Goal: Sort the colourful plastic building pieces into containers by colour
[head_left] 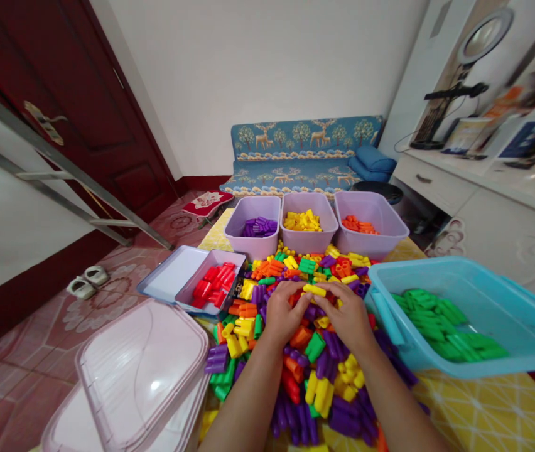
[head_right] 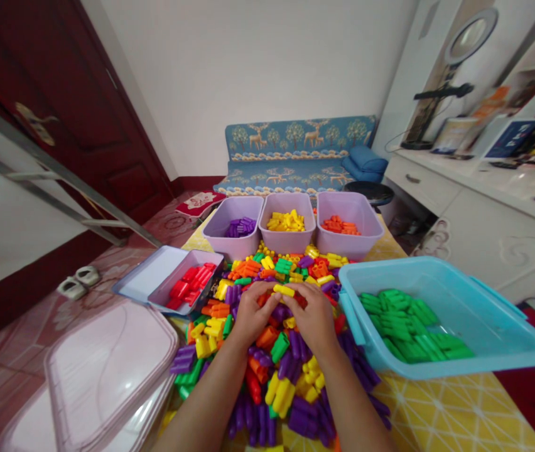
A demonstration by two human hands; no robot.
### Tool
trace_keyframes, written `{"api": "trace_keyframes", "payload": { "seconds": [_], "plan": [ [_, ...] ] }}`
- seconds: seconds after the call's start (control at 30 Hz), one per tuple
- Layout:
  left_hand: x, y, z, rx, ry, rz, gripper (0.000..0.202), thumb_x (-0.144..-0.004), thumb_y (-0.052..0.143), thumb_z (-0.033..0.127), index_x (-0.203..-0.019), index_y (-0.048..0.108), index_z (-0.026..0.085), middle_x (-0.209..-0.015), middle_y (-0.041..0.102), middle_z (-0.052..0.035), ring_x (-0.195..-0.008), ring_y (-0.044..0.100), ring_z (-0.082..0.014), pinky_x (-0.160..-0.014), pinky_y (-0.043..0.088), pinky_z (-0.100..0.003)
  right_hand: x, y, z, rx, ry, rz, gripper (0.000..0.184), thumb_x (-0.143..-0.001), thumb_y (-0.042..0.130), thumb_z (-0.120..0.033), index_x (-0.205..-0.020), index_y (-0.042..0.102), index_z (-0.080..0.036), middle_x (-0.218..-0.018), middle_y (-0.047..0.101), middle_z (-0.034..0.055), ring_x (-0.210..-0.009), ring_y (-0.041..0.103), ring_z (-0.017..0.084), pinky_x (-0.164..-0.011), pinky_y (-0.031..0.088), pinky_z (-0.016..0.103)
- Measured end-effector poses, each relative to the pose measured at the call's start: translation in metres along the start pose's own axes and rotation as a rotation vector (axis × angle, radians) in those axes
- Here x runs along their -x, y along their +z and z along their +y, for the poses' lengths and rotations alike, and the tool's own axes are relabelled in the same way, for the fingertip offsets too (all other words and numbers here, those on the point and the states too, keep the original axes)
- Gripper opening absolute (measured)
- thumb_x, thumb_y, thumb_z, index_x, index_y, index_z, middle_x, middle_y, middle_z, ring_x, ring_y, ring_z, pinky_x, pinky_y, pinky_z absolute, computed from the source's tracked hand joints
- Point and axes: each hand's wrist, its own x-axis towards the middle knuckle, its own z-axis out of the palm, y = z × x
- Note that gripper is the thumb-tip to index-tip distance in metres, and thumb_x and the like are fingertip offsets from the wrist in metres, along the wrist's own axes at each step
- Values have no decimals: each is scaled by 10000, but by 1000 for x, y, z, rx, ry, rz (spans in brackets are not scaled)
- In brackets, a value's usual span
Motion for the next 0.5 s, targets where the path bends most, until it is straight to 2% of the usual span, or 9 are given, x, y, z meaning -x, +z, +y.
{"api": "trace_keyframes", "payload": {
  "seconds": [0.13, 0.23, 0.3, 0.43, 0.5],
  "plan": [
    [-1, -1, -1, 45, -2, 80, 244, -888, 512, 304, -789, 695, 177, -819, 686, -51, -833, 610, -179, -808, 462, -309, 2, -2, -8, 79, -85, 86, 191, -818, 574, -301, -946, 677, -204, -999, 692, 75, -986, 618, 229, -928, 464, 397],
    [-2, -2, -2, 61, -41, 191, 256, -911, 469, 292, -844, 686, 173, -879, 682, -58, -891, 605, -182, -838, 449, -312, 0, -9, -12, 68, -48, 100, 228, -818, 564, -300, -999, 662, -202, -1031, 686, 76, -950, 632, 221, -884, 487, 377],
    [-2, -3, -3, 65, -67, 234, 259, -918, 453, 292, -877, 678, 172, -903, 678, -60, -902, 604, -181, -839, 449, -312, -6, -16, -14, 69, 3, 37, 245, -799, 577, -303, -1004, 664, -203, -1004, 697, 69, -875, 653, 217, -819, 514, 364],
    [-2, -3, -5, 54, -77, 230, 271, -921, 446, 296, -861, 679, 171, -883, 679, -53, -883, 606, -175, -827, 449, -306, -33, -29, -23, 51, 136, -189, 223, -711, 626, -269, -904, 694, -180, -819, 722, 55, -702, 672, 216, -663, 537, 339],
    [-2, -3, -5, 44, -77, 226, 274, -921, 444, 296, -862, 680, 170, -878, 681, -54, -879, 609, -175, -824, 452, -306, -48, -28, -30, -102, 153, -136, 291, -701, 636, -279, -967, 674, -167, -884, 722, 73, -729, 686, 219, -661, 541, 333]
  ]
}}
